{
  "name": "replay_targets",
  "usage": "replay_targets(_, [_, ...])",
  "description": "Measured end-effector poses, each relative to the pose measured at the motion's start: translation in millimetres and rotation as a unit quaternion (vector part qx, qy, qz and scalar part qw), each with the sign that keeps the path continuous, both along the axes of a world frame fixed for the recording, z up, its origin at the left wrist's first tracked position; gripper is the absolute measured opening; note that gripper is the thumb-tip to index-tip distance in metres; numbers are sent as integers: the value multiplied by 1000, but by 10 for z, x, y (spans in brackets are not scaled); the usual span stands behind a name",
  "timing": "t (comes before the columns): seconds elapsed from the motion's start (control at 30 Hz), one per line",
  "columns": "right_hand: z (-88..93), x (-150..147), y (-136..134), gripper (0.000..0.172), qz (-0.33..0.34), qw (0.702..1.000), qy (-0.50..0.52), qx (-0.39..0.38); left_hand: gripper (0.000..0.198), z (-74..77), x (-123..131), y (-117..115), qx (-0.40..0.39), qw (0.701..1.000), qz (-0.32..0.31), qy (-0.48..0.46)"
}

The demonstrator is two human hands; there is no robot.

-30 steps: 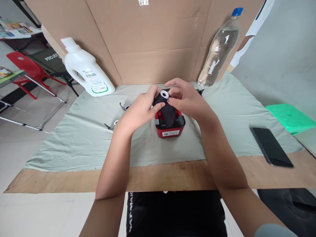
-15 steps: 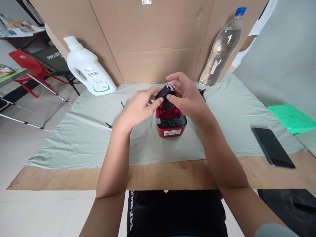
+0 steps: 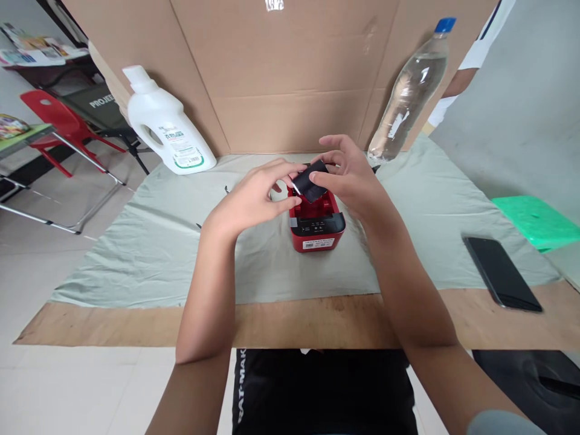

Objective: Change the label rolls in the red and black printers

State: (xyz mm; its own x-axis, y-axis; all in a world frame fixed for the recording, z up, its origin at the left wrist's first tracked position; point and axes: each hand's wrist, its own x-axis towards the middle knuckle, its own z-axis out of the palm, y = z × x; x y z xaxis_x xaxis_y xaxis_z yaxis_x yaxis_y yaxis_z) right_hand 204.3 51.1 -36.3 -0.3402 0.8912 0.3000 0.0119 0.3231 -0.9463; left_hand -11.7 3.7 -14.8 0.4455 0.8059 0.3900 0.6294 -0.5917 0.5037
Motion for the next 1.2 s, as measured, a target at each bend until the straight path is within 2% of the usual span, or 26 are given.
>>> replay_targets(0.2, [80, 87, -54, 80, 76, 995, -35, -52, 66, 52, -1, -72, 2, 997, -66, 35])
replay_targets(0.33, [107, 97, -75, 83, 100, 993, -31, -57, 61, 81, 43, -122, 4, 997, -50, 56])
replay_targets(0.47, [115, 97, -75, 79, 106, 991, -29, -73, 51, 120, 46, -152, 39, 997, -4, 72])
replay_targets(0.67, [144, 84, -87, 58, 98, 988, -7, -118, 48, 138, 54, -167, 77, 992, 20, 98])
replay_targets(0.87, [176, 30, -146, 50, 43, 991, -56, -112, 45, 105, 82, -165, 111, 979, 64, 161])
replay_targets(0.97, [154, -52, -201, 42, 10, 992, -96, -85, 45, 47, 140, -139, 124, 971, 81, 188])
replay_targets(1.13, [63, -212, -240, 26, -123, 972, -198, 12, 50, -86, 327, -93, 146, 953, 130, 230])
replay_targets(1.2, [29, -240, -224, 20, -150, 963, -219, 36, 49, -119, 417, -94, 149, 947, 154, 241])
